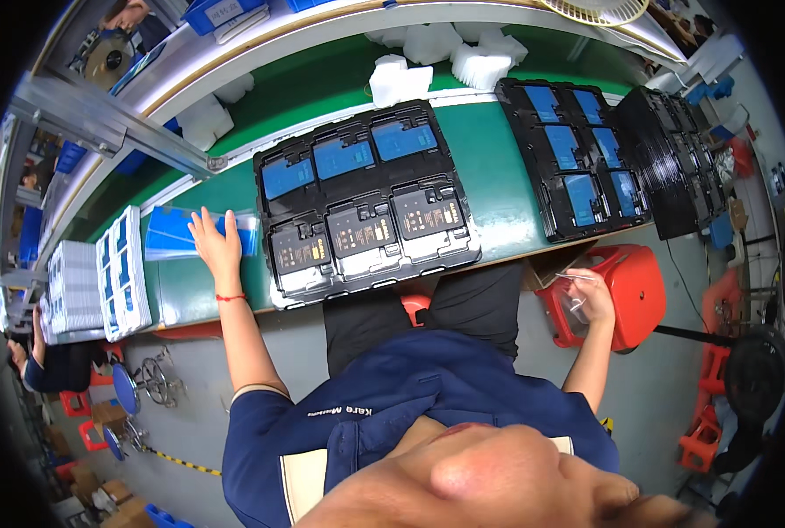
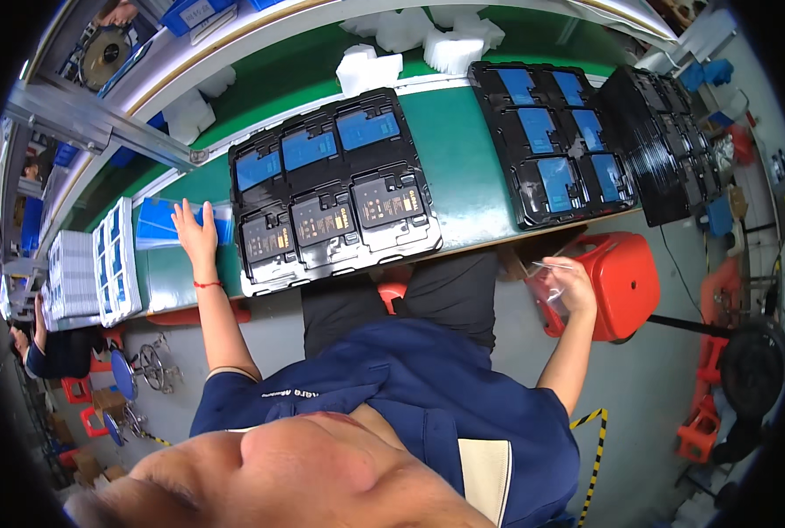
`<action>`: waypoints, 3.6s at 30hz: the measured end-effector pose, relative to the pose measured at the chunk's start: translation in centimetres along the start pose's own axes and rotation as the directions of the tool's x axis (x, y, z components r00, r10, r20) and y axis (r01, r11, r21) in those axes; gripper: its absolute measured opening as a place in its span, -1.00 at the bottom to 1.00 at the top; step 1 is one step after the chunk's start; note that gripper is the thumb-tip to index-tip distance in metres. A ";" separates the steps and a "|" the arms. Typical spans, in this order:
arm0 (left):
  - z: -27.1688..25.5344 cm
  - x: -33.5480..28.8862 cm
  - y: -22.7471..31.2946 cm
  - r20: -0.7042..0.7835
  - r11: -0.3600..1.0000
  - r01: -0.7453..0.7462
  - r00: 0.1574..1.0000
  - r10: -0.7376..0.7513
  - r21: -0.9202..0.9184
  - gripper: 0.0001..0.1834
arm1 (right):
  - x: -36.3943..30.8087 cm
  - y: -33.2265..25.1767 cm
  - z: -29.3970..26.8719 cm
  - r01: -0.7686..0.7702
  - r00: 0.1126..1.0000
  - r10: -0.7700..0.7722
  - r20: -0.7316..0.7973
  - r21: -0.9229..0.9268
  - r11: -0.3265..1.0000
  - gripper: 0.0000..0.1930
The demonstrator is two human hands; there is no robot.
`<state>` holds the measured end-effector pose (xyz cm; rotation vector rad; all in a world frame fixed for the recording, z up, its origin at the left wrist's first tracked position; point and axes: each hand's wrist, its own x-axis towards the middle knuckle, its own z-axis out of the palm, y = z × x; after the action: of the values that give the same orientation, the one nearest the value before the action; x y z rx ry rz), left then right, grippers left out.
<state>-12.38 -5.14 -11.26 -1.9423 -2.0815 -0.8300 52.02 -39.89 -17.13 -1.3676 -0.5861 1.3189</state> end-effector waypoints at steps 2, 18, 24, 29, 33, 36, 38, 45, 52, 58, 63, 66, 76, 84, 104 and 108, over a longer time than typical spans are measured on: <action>0.5 -0.2 0.0 0.111 0.992 0.099 0.988 -0.106 0.073 -0.26 | 0.8 5.4 -4.5 -0.085 0.929 0.152 -0.338 0.204 0.975 -0.65; 0.4 -1.3 -0.5 0.050 0.926 0.350 0.932 -0.360 0.142 -0.13 | 19.9 20.2 -10.8 -0.125 0.612 0.455 -0.647 0.489 0.864 -0.49; 0.7 -1.3 0.1 0.046 0.934 0.339 0.937 -0.345 0.111 -0.21 | 19.5 19.0 -12.8 -0.372 0.722 0.379 -0.580 0.137 0.918 -0.54; 0.4 -1.1 0.1 0.019 0.946 0.323 0.946 -0.324 0.025 -0.30 | 14.2 13.0 -4.1 -0.391 0.818 0.238 -0.523 -0.205 0.897 -0.67; -1.9 -1.8 0.8 0.143 0.952 0.304 0.941 -0.306 0.034 -0.17 | 13.6 11.4 -4.5 -0.230 0.952 0.067 -0.298 -0.553 0.801 -0.68; -1.3 -1.9 1.1 0.140 0.956 0.279 0.947 -0.289 0.088 -0.07 | 6.1 -1.7 8.3 0.143 0.988 0.023 0.153 -0.959 0.247 -0.78; -1.8 -1.5 2.0 0.192 0.957 0.287 0.938 -0.290 0.042 -0.05 | 2.5 -7.5 14.0 0.161 0.941 0.221 0.256 -0.914 0.372 -0.78; -2.8 -2.0 1.3 0.197 0.937 0.345 0.924 -0.329 -0.053 -0.11 | 3.8 -13.0 28.2 0.867 0.402 -0.310 0.861 -0.467 -0.173 -0.26; -2.9 -2.0 1.6 0.182 0.929 0.352 0.927 -0.329 -0.112 -0.21 | 4.9 -10.4 35.9 0.764 0.611 0.109 0.784 -0.549 -0.338 0.00; -3.1 -2.4 1.5 0.113 0.923 0.362 0.930 -0.349 -0.131 -0.40 | 4.6 -10.0 37.5 0.757 0.631 0.080 0.772 -0.590 -0.281 -0.01; -1.7 -2.3 0.4 -0.100 0.906 0.300 0.934 -0.342 -0.299 -0.67 | 5.0 -10.1 38.3 0.760 0.633 0.069 0.771 -0.601 -0.248 -0.01; -1.7 -1.9 0.2 -0.186 0.835 0.272 0.898 -0.399 -0.479 -0.84 | 5.1 -10.4 38.6 0.772 0.616 0.059 0.786 -0.586 -0.246 0.00; -3.8 -0.3 0.6 0.037 0.949 0.225 0.974 -0.222 -0.221 -0.37 | 7.6 -14.3 38.3 0.850 0.509 -0.163 0.845 -0.524 -0.059 -0.22; -2.3 -2.0 -1.0 0.139 0.956 0.232 0.968 -0.208 -0.180 -0.46 | 16.1 -12.5 41.2 0.877 0.432 -0.394 0.811 -0.479 -0.025 -0.50; -4.9 5.6 14.8 -0.169 0.628 -0.475 0.859 0.483 -0.616 -0.80 | 16.6 -12.6 40.8 0.894 0.421 -0.650 0.633 -0.410 0.180 -0.58; -3.1 3.9 16.6 0.009 0.563 -0.495 0.746 0.666 -0.661 -0.71 | 17.0 -12.3 40.8 0.913 0.395 -0.681 0.616 -0.343 0.220 -0.73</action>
<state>2.29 -3.39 -2.25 -2.9906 -1.0841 -1.2401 23.21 -6.78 -3.61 -0.9861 -1.8950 0.3742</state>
